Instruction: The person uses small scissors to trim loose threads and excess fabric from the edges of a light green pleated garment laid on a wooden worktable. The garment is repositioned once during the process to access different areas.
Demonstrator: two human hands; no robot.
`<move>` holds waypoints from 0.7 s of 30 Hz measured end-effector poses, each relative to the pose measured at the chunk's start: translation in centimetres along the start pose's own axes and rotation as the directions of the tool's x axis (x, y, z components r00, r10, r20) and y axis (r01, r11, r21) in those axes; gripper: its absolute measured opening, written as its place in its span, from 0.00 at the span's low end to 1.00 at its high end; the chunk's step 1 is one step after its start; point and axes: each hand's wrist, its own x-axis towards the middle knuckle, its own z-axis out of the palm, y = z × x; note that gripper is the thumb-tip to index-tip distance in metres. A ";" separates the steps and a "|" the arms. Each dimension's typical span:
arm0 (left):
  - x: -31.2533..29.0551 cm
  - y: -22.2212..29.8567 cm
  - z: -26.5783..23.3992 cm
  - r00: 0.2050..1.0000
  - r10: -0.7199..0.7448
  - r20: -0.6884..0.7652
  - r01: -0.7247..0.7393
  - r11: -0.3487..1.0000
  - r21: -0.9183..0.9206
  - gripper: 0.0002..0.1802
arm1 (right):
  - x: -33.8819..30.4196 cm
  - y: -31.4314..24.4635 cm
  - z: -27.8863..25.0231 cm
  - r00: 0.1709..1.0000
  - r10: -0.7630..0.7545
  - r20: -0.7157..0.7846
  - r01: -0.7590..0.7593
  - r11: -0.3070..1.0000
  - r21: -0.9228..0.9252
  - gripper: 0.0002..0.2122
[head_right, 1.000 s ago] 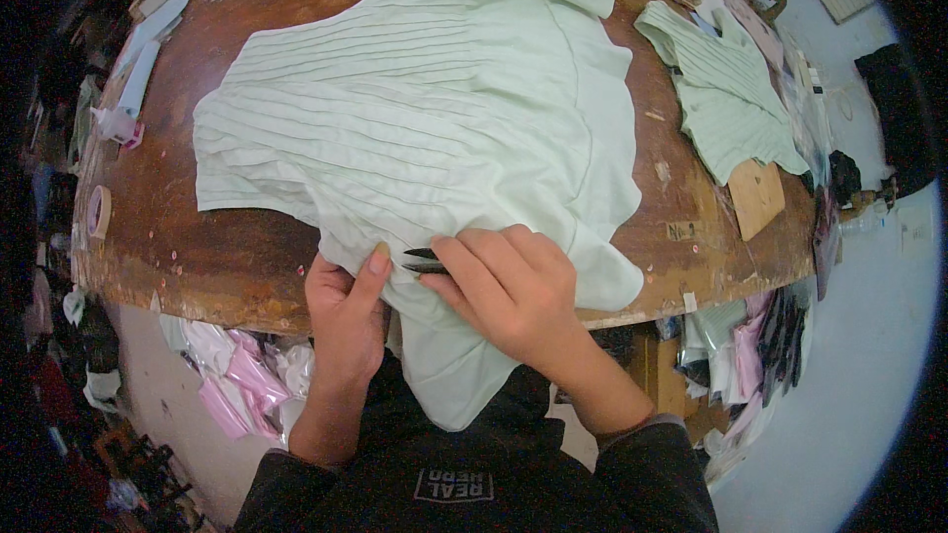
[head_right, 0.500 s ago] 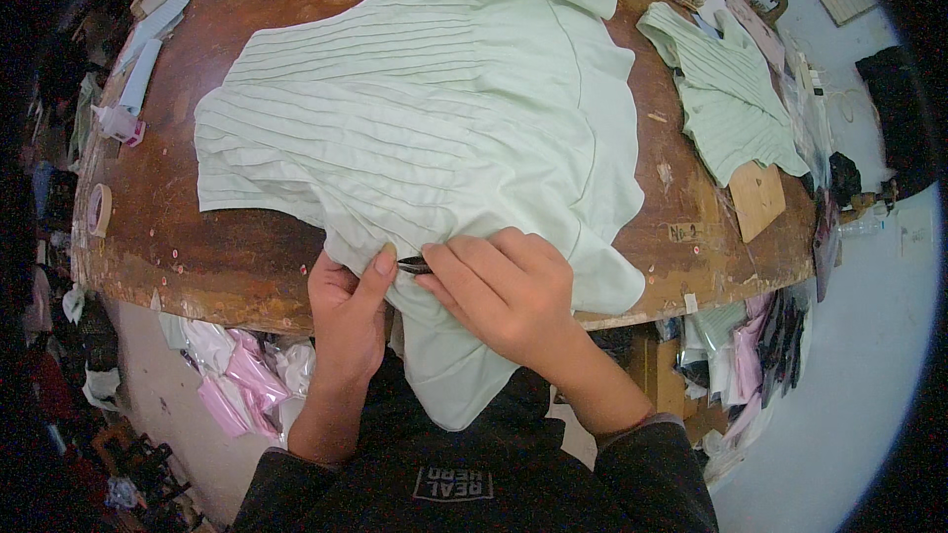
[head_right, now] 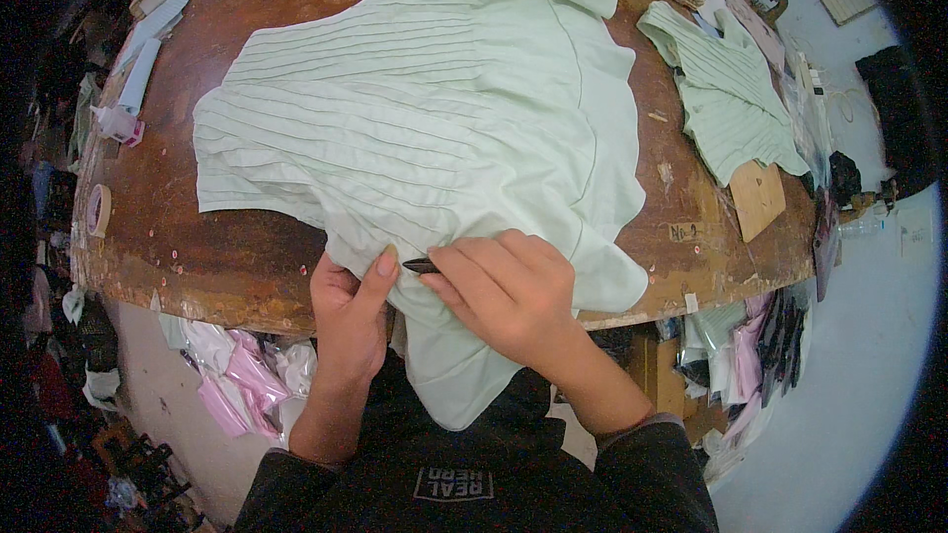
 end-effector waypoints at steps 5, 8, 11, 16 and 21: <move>0.0 -0.1 0.1 0.999 -0.038 -0.015 0.037 0.998 -0.055 0.17 | -0.6 -0.7 -0.3 0.990 0.138 0.006 -0.137 0.972 0.192 0.17; -0.3 -0.2 0.0 0.997 -0.067 -0.039 0.064 0.996 -0.065 0.18 | -1.2 -1.0 0.2 0.994 0.063 0.094 -0.081 0.975 0.207 0.19; -0.8 -0.6 0.0 0.991 -0.119 -0.067 0.105 0.978 -0.182 0.20 | -2.0 -0.9 1.0 0.989 0.044 0.140 -0.077 0.967 0.241 0.19; -0.7 0.2 0.3 0.976 -0.189 -0.108 0.163 0.962 -0.218 0.23 | -2.5 -1.0 1.5 0.974 0.024 0.225 -0.092 0.951 0.294 0.19; 0.3 0.8 0.9 0.972 -0.198 -0.128 0.186 0.977 -0.100 0.23 | -2.6 -1.1 1.5 0.964 -0.008 0.265 -0.087 0.934 0.346 0.20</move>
